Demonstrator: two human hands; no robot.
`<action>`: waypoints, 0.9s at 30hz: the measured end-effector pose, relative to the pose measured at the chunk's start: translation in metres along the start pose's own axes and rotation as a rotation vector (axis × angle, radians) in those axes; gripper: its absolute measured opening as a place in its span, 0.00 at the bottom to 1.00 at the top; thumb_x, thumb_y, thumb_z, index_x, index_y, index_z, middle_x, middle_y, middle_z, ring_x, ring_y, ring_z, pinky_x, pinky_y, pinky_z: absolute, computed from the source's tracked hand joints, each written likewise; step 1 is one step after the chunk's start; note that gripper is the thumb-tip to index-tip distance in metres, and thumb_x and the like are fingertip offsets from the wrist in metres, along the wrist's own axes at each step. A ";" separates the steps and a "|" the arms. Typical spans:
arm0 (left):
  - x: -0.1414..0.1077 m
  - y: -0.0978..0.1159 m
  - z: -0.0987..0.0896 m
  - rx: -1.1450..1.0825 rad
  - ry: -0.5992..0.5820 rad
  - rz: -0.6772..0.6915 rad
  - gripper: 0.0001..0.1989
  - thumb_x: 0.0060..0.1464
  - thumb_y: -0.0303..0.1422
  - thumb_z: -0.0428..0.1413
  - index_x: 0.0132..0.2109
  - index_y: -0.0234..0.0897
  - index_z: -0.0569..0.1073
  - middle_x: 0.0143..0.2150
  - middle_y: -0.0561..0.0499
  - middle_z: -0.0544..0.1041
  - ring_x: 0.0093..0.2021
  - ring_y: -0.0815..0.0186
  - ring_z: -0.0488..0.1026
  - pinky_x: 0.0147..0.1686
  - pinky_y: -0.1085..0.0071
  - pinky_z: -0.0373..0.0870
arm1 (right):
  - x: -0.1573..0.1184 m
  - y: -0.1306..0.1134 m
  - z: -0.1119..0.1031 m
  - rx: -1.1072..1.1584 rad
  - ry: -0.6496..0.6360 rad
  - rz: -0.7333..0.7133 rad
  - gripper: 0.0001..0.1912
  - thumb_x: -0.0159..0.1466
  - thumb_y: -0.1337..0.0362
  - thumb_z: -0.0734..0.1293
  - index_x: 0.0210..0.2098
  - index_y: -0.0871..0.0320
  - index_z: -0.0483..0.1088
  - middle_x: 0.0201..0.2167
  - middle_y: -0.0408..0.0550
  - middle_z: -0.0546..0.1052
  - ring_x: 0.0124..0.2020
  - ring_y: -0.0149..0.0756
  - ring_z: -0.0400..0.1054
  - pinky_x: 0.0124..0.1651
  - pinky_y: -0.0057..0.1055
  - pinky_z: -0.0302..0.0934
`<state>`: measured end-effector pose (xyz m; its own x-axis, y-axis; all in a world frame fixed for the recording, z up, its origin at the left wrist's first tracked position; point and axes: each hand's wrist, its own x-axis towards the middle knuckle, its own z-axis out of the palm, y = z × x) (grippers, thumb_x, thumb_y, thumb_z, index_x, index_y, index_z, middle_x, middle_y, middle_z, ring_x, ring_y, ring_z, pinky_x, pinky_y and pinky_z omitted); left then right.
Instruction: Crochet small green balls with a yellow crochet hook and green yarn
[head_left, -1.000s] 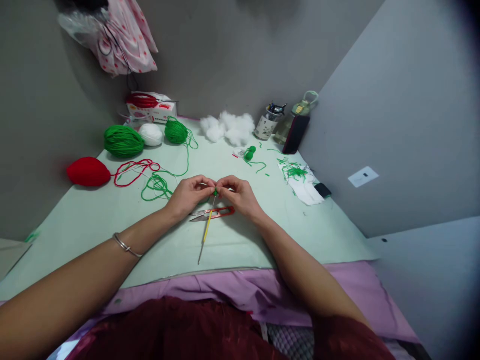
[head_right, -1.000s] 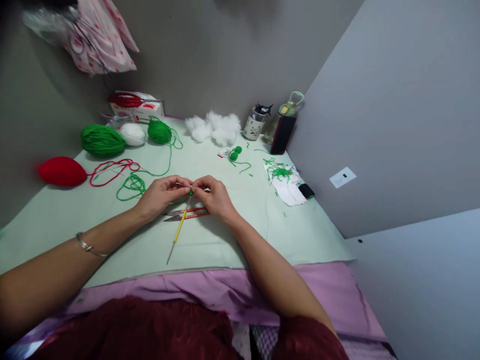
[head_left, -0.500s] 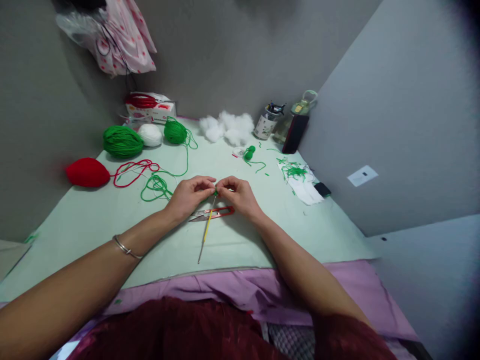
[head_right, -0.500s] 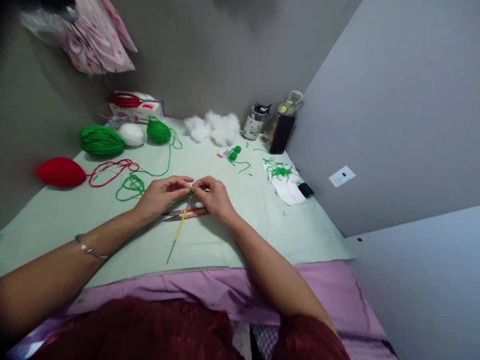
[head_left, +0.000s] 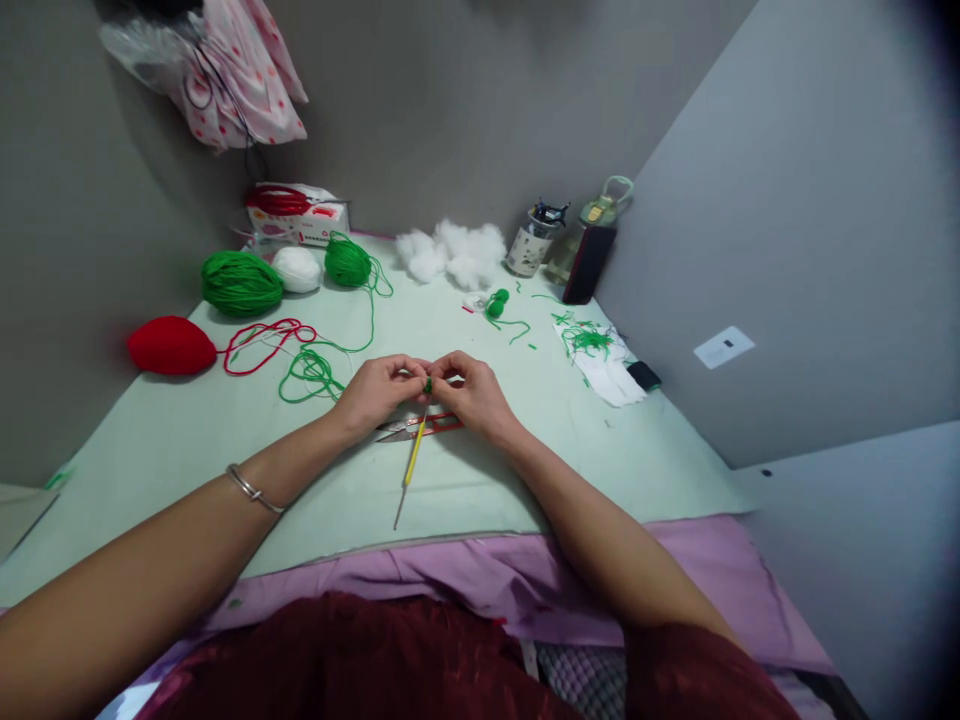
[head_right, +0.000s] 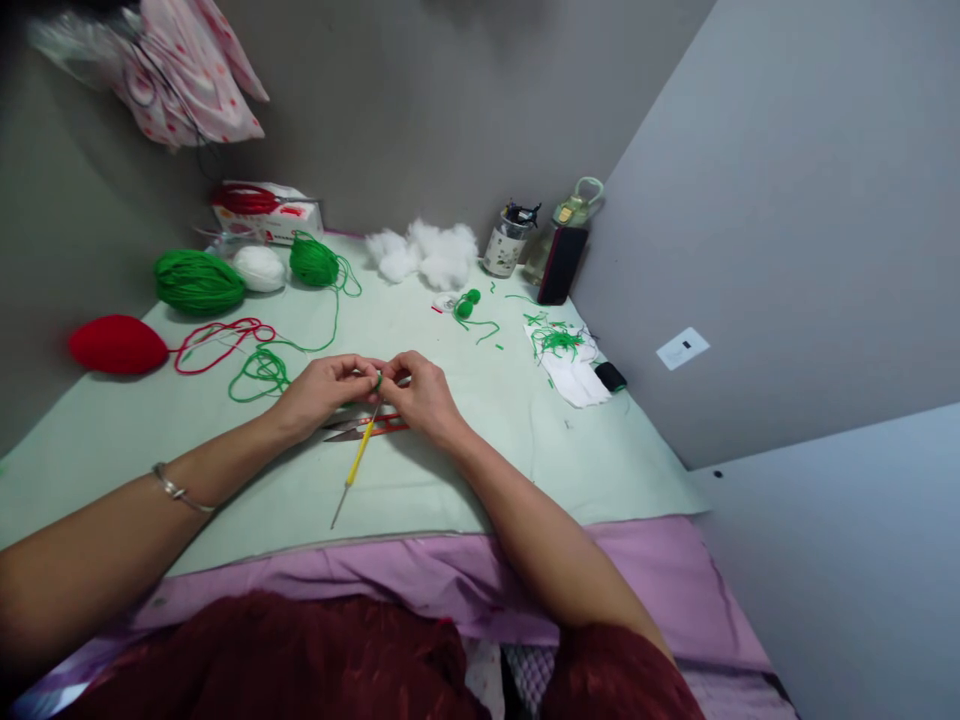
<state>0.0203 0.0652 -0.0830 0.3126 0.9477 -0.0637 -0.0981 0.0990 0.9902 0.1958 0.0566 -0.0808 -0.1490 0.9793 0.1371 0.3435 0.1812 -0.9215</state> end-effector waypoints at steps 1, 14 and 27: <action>0.000 0.000 0.000 -0.016 -0.001 -0.010 0.14 0.42 0.37 0.71 0.28 0.35 0.74 0.51 0.41 0.84 0.36 0.63 0.80 0.48 0.59 0.78 | 0.000 0.000 -0.001 0.000 -0.001 0.002 0.06 0.57 0.60 0.67 0.30 0.56 0.70 0.30 0.42 0.76 0.33 0.33 0.70 0.37 0.32 0.67; 0.001 -0.005 -0.003 -0.114 -0.008 -0.035 0.15 0.43 0.36 0.73 0.37 0.35 0.80 0.45 0.44 0.86 0.41 0.60 0.81 0.52 0.58 0.77 | 0.005 0.005 -0.007 0.003 0.012 0.020 0.07 0.55 0.60 0.67 0.29 0.57 0.72 0.30 0.44 0.78 0.33 0.34 0.71 0.39 0.32 0.66; 0.001 -0.008 -0.003 -0.184 -0.031 -0.002 0.15 0.47 0.36 0.72 0.32 0.36 0.74 0.51 0.41 0.84 0.47 0.57 0.83 0.60 0.53 0.73 | 0.006 0.007 -0.007 -0.006 0.011 -0.001 0.06 0.56 0.60 0.67 0.29 0.56 0.71 0.29 0.43 0.77 0.32 0.34 0.71 0.39 0.32 0.67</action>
<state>0.0185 0.0663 -0.0912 0.3417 0.9380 -0.0586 -0.2679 0.1570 0.9506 0.2042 0.0644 -0.0837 -0.1392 0.9800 0.1423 0.3489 0.1830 -0.9191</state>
